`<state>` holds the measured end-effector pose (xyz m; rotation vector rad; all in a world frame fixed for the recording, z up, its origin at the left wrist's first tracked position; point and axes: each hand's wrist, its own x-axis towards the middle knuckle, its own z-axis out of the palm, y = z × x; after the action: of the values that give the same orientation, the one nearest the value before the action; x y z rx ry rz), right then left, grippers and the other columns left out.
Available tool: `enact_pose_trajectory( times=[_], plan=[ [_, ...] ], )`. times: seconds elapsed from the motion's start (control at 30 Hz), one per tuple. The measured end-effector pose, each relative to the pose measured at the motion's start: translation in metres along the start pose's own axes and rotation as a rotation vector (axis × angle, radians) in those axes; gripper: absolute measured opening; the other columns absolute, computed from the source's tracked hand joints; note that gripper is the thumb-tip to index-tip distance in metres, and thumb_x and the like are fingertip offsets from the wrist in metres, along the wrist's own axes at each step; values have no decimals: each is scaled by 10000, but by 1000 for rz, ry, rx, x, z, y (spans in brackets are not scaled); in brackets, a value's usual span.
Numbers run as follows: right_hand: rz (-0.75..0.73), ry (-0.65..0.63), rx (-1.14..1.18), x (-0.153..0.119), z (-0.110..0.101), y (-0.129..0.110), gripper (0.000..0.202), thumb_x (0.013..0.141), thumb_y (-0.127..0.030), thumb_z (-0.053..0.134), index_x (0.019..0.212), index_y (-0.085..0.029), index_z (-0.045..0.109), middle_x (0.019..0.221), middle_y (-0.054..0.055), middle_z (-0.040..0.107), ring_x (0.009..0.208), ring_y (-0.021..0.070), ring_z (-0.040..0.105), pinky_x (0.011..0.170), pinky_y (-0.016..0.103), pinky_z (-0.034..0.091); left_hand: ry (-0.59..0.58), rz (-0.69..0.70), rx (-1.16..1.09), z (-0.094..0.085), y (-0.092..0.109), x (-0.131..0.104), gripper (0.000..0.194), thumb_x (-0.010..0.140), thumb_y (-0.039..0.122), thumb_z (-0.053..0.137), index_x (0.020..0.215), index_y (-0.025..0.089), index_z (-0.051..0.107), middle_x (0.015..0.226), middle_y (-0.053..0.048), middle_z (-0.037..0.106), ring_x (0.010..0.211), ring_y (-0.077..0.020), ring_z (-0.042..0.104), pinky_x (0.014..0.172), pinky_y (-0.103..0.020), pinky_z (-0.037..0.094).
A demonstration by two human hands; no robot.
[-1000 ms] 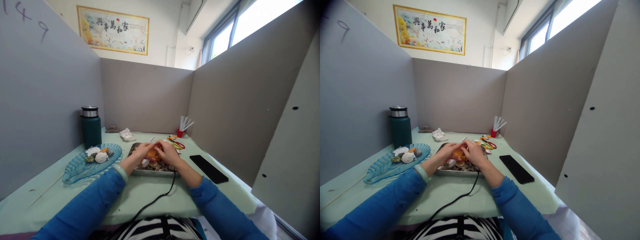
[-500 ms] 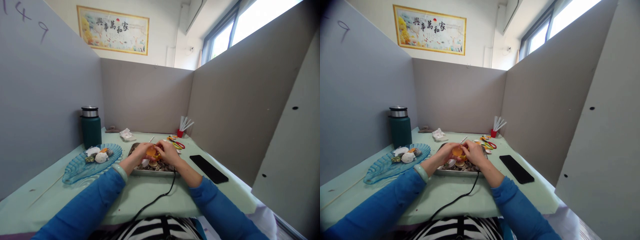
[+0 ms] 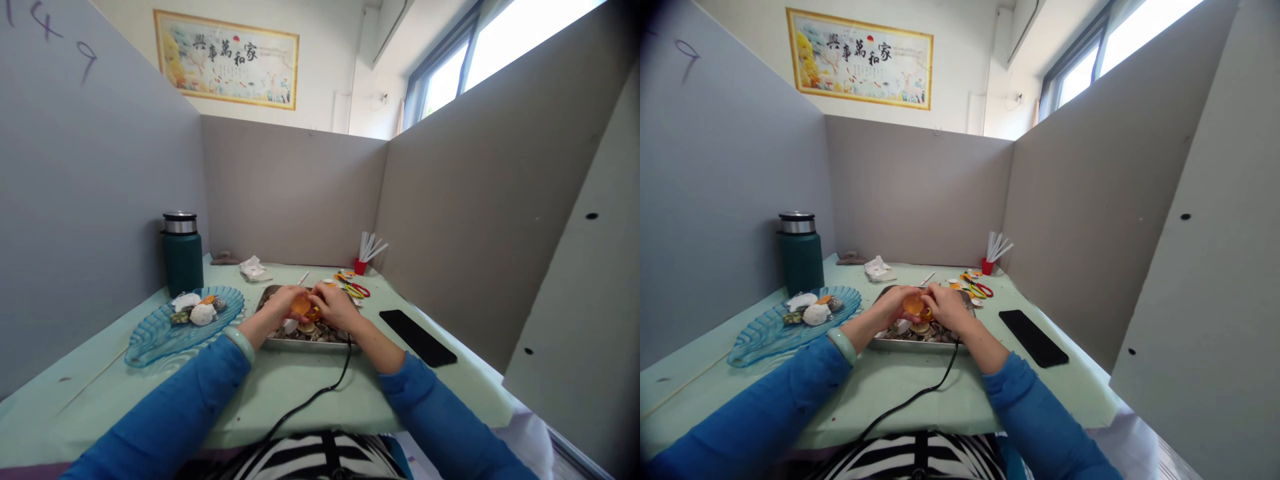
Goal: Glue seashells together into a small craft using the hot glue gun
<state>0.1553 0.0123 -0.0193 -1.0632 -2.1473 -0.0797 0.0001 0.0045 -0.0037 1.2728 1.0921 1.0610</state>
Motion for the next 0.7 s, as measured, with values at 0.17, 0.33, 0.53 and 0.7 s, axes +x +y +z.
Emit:
enact_pose_trajectory(
  times=[0.17, 0.33, 0.53, 0.7],
  plan=[
    [-7, -8, 6, 0, 2, 4, 102, 851, -263, 495, 826, -182, 552, 689, 6, 614, 620, 123, 528, 559, 215, 302, -19, 38, -8, -1, -1, 1, 196, 729, 268, 575, 857, 119, 575, 842, -99, 628, 699, -197, 625, 523, -294, 540],
    [-9, 0, 12, 1, 3, 5, 95, 847, -253, 497, 820, -184, 556, 670, 1, 602, 608, 125, 520, 552, 217, 298, -44, 47, -3, -1, -1, 1, 205, 739, 274, 570, 863, 111, 568, 850, -103, 622, 663, -188, 623, 515, -310, 545],
    [-1, -1, 6, 1, 2, 3, 101, 847, -251, 500, 815, -180, 563, 674, 4, 610, 595, 121, 515, 550, 215, 297, -75, 64, 5, -3, -5, 4, 234, 762, 319, 580, 860, 108, 551, 843, -113, 620, 679, -207, 638, 506, -306, 541],
    [-4, 3, 2, 0, 1, 2, 113, 850, -258, 498, 807, -177, 564, 678, 6, 613, 595, 119, 517, 547, 214, 297, -72, 70, -9, -3, -5, 4, 198, 781, 285, 560, 859, 105, 539, 845, -114, 613, 684, -215, 640, 478, -305, 538]
  ],
)
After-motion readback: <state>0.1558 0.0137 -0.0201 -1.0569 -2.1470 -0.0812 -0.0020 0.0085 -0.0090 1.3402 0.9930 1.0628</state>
